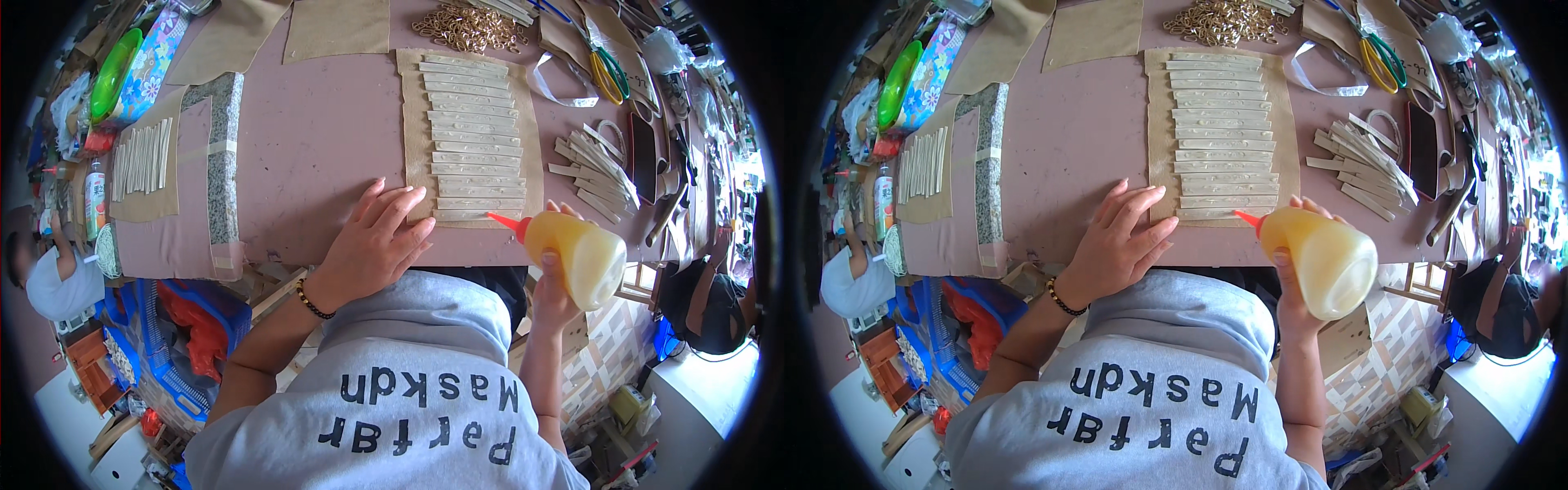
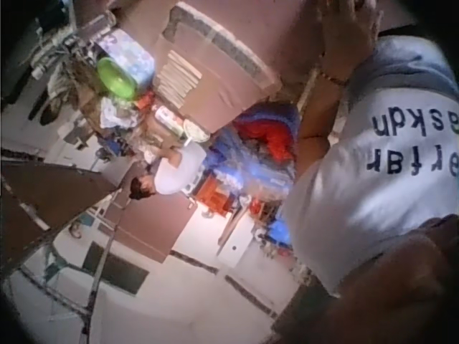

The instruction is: The person applies glue from a yellow squeeze bottle onto a row of thin wooden sticks arranged on a brown sheet. They move the bottle steadily along the sticks, depositing a continuous line of adhesive. The workspace is cluttered with craft materials, and another person is visible in the background.

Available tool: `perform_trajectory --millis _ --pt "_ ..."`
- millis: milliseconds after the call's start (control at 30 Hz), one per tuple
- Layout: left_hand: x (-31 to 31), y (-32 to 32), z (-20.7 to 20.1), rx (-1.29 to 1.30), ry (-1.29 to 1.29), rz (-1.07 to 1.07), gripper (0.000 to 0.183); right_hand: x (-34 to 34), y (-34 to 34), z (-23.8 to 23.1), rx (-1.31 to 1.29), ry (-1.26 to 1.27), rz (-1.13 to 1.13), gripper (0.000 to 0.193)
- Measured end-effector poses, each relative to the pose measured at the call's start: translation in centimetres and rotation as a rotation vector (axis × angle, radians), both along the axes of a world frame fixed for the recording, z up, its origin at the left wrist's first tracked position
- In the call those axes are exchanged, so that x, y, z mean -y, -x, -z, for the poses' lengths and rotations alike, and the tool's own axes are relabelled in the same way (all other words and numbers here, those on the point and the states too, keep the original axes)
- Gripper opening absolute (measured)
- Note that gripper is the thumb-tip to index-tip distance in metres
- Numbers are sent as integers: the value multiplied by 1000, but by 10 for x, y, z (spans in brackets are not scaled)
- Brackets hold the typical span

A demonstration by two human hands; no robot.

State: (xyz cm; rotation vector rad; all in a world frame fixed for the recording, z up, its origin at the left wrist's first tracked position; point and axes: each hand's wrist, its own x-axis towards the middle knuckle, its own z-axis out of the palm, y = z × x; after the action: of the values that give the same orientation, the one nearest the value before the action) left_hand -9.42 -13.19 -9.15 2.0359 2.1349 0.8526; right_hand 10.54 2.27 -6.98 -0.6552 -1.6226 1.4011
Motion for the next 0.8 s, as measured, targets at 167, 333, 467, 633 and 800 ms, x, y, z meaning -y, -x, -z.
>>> perform_trajectory --millis 167,333,467,633,800 --pt "0 1 1 0 3 1 28 13 18 2 -49 59 -118 66" --pt "0 1 -1 -3 9 5 28 14 22 5 -1 -48 -208 64" --pt "1 1 1 3 6 -2 28 11 15 1 2 43 -141 66" --pt "0 1 0 -6 19 6 28 18 24 6 -21 7 -212 66" --pt "1 1 1 -1 22 -1 28 13 20 6 -46 49 -198 66"
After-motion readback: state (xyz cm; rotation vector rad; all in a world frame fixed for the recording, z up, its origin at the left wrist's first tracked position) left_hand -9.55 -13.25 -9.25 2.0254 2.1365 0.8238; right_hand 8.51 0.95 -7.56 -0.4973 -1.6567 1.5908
